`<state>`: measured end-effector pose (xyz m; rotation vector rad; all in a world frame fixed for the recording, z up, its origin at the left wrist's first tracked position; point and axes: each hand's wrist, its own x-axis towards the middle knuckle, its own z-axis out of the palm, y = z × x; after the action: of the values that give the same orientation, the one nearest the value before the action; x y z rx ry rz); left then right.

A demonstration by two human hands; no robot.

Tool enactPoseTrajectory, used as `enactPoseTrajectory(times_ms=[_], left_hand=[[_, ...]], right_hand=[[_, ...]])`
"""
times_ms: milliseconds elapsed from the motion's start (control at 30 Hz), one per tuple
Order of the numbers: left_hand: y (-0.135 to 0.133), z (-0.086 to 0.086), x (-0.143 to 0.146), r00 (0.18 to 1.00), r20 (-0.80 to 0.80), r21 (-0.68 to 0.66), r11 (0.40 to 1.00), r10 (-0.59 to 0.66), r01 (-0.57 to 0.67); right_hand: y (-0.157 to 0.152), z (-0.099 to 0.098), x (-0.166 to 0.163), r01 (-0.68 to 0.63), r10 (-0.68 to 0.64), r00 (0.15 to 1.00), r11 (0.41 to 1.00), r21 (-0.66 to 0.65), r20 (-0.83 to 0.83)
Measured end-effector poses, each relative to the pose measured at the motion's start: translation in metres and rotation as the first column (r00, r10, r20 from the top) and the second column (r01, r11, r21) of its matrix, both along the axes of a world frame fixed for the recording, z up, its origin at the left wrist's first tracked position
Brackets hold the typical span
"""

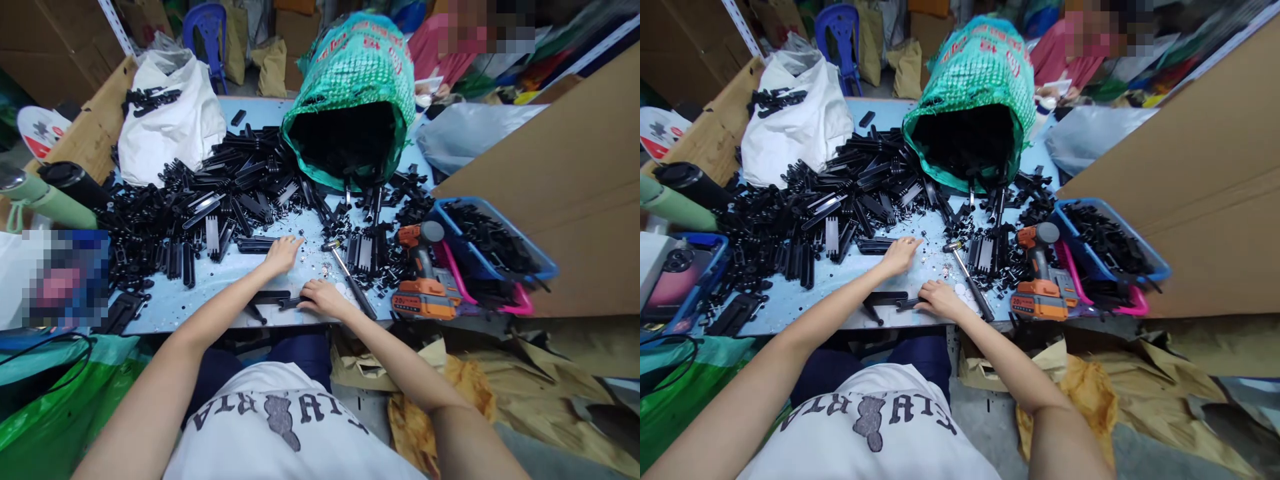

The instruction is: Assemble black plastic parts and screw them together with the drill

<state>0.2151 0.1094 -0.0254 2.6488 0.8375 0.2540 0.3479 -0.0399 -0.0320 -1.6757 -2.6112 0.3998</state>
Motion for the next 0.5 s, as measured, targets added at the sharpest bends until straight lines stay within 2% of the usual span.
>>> enactPoseTrajectory(times_ms=[67, 133, 167, 233, 300, 367, 433, 500], left_hand=[[0.029, -0.002, 0.037, 0.998, -0.049, 0.038, 0.999, -0.026, 0.028], [0.046, -0.008, 0.062, 0.995, -0.096, 0.03, 0.999, -0.038, 0.041], [0.05, -0.011, 0.07, 0.994, -0.105, 0.023, 0.999, -0.035, 0.037], [0.048, -0.014, 0.075, 0.995, -0.095, 0.024, 1.0, -0.016, 0.018], [0.037, -0.012, 0.067, 0.997, -0.072, 0.031, 1.0, 0.0, 0.002], [0.023, -0.005, 0.046, 0.999, -0.041, 0.033, 0.999, 0.014, -0.013], [0.009, 0.006, 0.011, 0.999, -0.005, 0.031, 0.999, 0.037, -0.037], [-0.002, 0.014, -0.035, 0.995, 0.031, 0.03, 0.995, 0.096, -0.097]], right_hand=[[0.002, 0.001, 0.008, 0.101, -0.102, 0.993, 0.994, -0.033, -0.052], [0.014, 0.005, 0.022, 0.273, -0.274, 0.96, 0.962, -0.026, -0.05], [0.024, 0.008, 0.032, 0.378, -0.378, 0.925, 0.926, 0.003, -0.031], [0.05, 0.014, 0.058, 0.582, -0.585, 0.811, 0.808, 0.088, 0.009], [0.08, 0.02, 0.087, 0.741, -0.752, 0.659, 0.654, 0.151, 0.02], [0.109, 0.024, 0.115, 0.829, -0.843, 0.538, 0.533, 0.169, 0.016], [0.134, 0.023, 0.136, 0.869, -0.878, 0.479, 0.475, 0.141, 0.009], [0.151, 0.019, 0.149, 0.886, -0.889, 0.457, 0.456, 0.083, 0.007]])
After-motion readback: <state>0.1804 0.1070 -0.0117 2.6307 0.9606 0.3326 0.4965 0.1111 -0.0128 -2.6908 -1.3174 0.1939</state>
